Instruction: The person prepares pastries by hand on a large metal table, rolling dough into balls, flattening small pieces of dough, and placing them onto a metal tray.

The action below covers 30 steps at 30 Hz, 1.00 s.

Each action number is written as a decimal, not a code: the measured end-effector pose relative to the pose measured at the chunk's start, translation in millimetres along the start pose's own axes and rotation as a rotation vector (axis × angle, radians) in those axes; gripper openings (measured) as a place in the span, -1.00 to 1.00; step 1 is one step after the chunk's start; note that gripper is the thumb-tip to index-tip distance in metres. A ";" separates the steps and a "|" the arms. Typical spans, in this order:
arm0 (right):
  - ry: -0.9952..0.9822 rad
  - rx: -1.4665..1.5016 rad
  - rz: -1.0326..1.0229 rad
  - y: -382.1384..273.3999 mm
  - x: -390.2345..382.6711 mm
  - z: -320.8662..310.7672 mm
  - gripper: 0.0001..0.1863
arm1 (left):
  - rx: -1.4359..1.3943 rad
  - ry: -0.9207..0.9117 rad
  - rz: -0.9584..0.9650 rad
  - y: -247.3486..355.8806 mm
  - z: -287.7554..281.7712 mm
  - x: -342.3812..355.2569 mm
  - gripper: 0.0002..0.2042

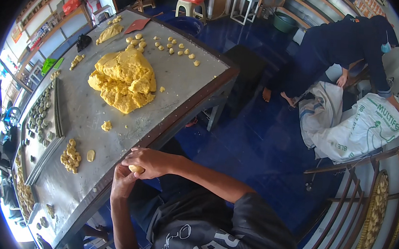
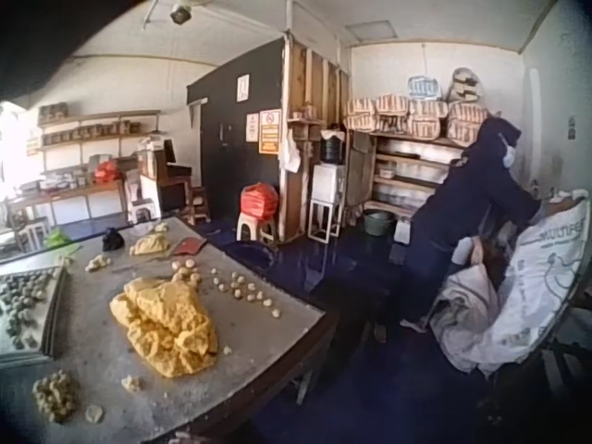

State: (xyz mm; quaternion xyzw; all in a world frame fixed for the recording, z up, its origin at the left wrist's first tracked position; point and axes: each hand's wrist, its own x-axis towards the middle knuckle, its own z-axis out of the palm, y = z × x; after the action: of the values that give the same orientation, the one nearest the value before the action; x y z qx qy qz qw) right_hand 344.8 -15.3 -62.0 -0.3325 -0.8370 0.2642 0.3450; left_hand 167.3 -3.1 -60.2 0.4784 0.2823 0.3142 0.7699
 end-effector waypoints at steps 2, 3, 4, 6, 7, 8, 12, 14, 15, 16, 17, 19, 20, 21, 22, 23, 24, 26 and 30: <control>0.096 -0.048 -0.006 0.2 -2.4 1.4 -0.37 | 0.011 -0.004 0.031 1.6 5.3 0.9 -0.64; 0.108 -0.067 -0.021 -0.1 -2.1 2.1 -0.36 | 0.018 -0.004 0.018 0.4 3.4 1.3 -0.64; 0.121 -0.085 -0.034 -1.7 -1.4 2.6 -0.34 | 0.026 -0.005 0.003 1.2 2.6 2.2 -0.63; 0.115 -0.077 -0.040 -5.6 -0.1 1.8 -0.33 | 0.025 -0.001 -0.025 3.9 3.8 1.7 -0.63; 0.097 -0.052 -0.033 -7.5 1.0 0.4 -0.32 | 0.018 0.004 -0.037 5.8 3.9 0.1 -0.63; 0.078 -0.026 -0.025 -8.6 2.0 -1.1 -0.31 | 0.011 0.009 -0.049 8.3 5.2 -0.8 -0.62; 0.116 -0.098 -0.051 1.1 -2.8 8.3 -0.25 | -0.103 -0.046 0.007 -4.7 -1.0 -1.2 -0.55; 0.184 -0.144 -0.003 1.4 -0.4 10.4 -0.22 | -0.292 -0.031 -0.014 -4.0 6.6 2.2 -0.51; 0.215 -0.219 -0.013 -0.8 -3.0 11.1 -0.23 | -0.320 -0.028 -0.013 -13.2 6.1 2.0 -0.49; 0.206 -0.283 -0.002 -1.1 -2.8 11.1 -0.23 | -0.304 -0.009 -0.012 -19.1 6.3 3.3 -0.50; 0.197 -0.347 0.009 -0.9 -2.3 12.0 -0.23 | -0.289 0.010 -0.010 -24.9 7.0 4.3 -0.50; 0.156 -0.347 0.006 0.2 -3.5 10.8 -0.22 | -0.259 0.048 -0.012 -30.7 6.2 5.5 -0.55; 0.124 -0.282 -0.010 1.7 -4.3 8.2 -0.21 | -0.239 0.033 -0.014 -32.2 2.2 5.6 -0.55; 0.090 -0.217 -0.028 3.0 -4.4 6.0 -0.20 | -0.219 0.021 -0.016 -33.0 -4.3 5.3 -0.56; 0.050 -0.144 -0.012 5.4 -6.7 4.6 -0.23 | -0.203 0.005 -0.024 -31.3 -1.9 6.0 -0.57; 0.009 -0.069 0.004 7.9 -8.0 3.7 -0.26 | -0.182 0.001 -0.017 -29.5 1.1 5.8 -0.57; -0.032 0.006 0.018 9.1 -9.3 4.0 -0.29 | -0.162 -0.002 -0.010 -25.9 3.9 5.2 -0.58; 0.086 -0.097 -0.024 5.2 -5.6 6.3 -0.37 | -0.195 -0.006 0.010 -18.8 6.2 2.1 -0.58; 0.179 -0.254 -0.030 -2.1 6.0 13.8 -0.38 | -0.284 0.022 0.033 -18.3 -2.2 -2.5 -0.59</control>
State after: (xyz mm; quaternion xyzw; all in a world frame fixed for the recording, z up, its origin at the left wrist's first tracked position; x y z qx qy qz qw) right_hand 330.4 -15.2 -66.8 -0.3832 -0.8345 0.1205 0.3771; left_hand 168.0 -10.1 -77.4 0.3657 0.2353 0.3690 0.8214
